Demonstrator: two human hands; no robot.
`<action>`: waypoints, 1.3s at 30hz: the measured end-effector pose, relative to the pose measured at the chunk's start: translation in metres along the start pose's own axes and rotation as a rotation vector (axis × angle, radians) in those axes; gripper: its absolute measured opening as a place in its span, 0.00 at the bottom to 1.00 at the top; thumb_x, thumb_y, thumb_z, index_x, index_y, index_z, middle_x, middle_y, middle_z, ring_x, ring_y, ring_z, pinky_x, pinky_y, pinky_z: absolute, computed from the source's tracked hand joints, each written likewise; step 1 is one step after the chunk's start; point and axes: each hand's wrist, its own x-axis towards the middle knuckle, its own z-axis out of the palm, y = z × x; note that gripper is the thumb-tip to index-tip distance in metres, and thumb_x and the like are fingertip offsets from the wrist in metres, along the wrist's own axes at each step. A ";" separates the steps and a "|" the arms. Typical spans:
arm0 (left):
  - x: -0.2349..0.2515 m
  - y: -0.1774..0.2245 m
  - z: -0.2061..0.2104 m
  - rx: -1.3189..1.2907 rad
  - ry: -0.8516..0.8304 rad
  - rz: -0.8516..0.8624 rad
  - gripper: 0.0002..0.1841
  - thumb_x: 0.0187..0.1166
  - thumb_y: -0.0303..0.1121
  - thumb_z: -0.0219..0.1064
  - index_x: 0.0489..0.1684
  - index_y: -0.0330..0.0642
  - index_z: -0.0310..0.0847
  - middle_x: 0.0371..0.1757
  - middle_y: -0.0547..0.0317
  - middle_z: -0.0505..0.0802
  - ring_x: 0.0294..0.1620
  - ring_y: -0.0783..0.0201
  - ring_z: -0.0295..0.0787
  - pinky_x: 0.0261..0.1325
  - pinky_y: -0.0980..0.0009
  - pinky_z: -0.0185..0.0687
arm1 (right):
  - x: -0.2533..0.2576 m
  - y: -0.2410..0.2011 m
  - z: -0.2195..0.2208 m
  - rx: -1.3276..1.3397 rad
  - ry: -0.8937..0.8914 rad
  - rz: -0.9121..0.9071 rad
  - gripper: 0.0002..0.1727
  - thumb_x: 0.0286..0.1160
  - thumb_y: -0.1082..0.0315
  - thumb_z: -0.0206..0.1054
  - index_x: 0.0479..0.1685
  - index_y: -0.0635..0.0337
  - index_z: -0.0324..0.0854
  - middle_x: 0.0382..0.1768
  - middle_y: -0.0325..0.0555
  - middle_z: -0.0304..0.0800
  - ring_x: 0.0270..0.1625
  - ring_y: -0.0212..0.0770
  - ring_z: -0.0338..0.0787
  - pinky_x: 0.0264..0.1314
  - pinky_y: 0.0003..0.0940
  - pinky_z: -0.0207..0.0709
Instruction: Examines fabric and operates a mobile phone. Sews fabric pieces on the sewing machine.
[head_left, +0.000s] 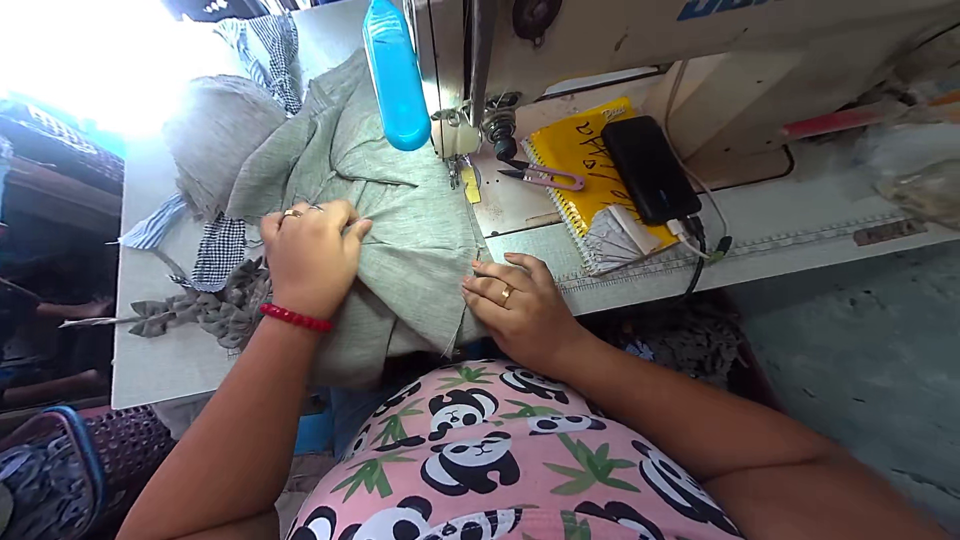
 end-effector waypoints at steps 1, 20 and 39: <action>0.000 -0.004 0.000 0.010 0.014 -0.006 0.18 0.90 0.43 0.57 0.44 0.36 0.87 0.42 0.36 0.92 0.56 0.32 0.87 0.68 0.29 0.62 | 0.000 0.000 0.000 -0.004 0.004 -0.001 0.14 0.78 0.73 0.61 0.46 0.52 0.94 0.58 0.42 0.95 0.74 0.45 0.85 0.81 0.57 0.66; -0.043 0.064 0.038 -0.263 0.001 0.480 0.26 0.87 0.46 0.49 0.67 0.41 0.87 0.72 0.49 0.89 0.78 0.48 0.81 0.85 0.42 0.62 | -0.004 -0.010 0.002 0.107 0.051 -0.037 0.12 0.78 0.72 0.61 0.41 0.56 0.92 0.45 0.47 0.96 0.53 0.46 0.92 0.53 0.40 0.83; -0.036 0.076 0.044 -0.132 0.294 0.494 0.11 0.81 0.29 0.59 0.43 0.35 0.89 0.56 0.46 0.94 0.61 0.46 0.91 0.67 0.50 0.81 | -0.019 -0.015 0.006 0.025 0.067 0.022 0.19 0.84 0.57 0.55 0.43 0.55 0.93 0.58 0.48 0.95 0.73 0.50 0.86 0.84 0.62 0.64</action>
